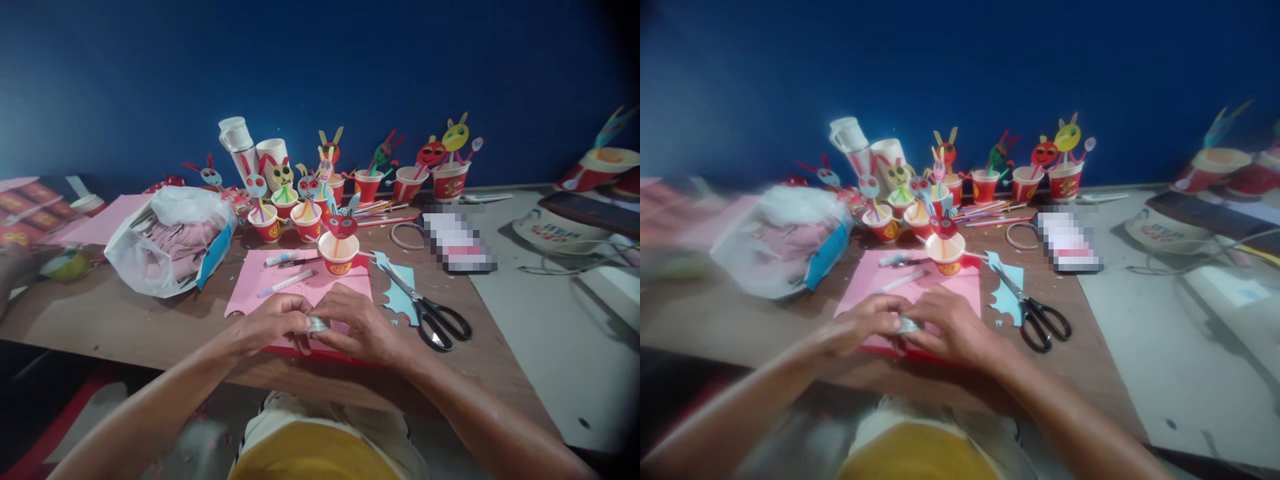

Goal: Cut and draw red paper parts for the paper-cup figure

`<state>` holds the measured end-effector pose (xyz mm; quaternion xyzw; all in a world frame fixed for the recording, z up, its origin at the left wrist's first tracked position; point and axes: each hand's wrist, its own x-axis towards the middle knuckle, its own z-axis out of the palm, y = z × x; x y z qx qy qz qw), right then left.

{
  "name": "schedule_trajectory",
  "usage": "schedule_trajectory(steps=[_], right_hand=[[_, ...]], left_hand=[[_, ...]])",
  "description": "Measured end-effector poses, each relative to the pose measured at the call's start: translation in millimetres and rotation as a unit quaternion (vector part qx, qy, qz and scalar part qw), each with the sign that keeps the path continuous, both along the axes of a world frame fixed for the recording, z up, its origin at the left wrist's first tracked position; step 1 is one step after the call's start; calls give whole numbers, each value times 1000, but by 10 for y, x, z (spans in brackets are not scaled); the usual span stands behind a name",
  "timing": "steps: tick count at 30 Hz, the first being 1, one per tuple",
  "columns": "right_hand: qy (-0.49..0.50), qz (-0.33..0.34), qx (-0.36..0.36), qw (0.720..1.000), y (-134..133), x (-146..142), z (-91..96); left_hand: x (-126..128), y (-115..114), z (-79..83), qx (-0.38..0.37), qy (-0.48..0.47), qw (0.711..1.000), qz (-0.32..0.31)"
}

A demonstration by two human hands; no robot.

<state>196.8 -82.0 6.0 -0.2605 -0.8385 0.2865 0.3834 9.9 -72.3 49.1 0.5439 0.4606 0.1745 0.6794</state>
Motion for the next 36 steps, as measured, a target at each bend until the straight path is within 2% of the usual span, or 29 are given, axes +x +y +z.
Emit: schedule_trajectory(steps=[6,13,19,25,31,36], right_hand=[[77,-33,-20,996,9,-8,-31],[112,-12,-29,993,11,-13,-54],[76,-22,24,997,11,-21,-54],[12,-31,61,998,24,-22,-96],[6,-34,51,998,25,-7,-109],[10,-35,25,999,23,-10,-70]], left_hand=[[3,5,-46,-23,-77,997,-9],[-13,-11,-51,-15,-112,994,-15],[34,5,-30,50,-65,996,-32],[124,24,-16,8,-26,999,-23],[121,34,10,-7,-8,999,-37],[110,3,77,-6,7,1000,-4]])
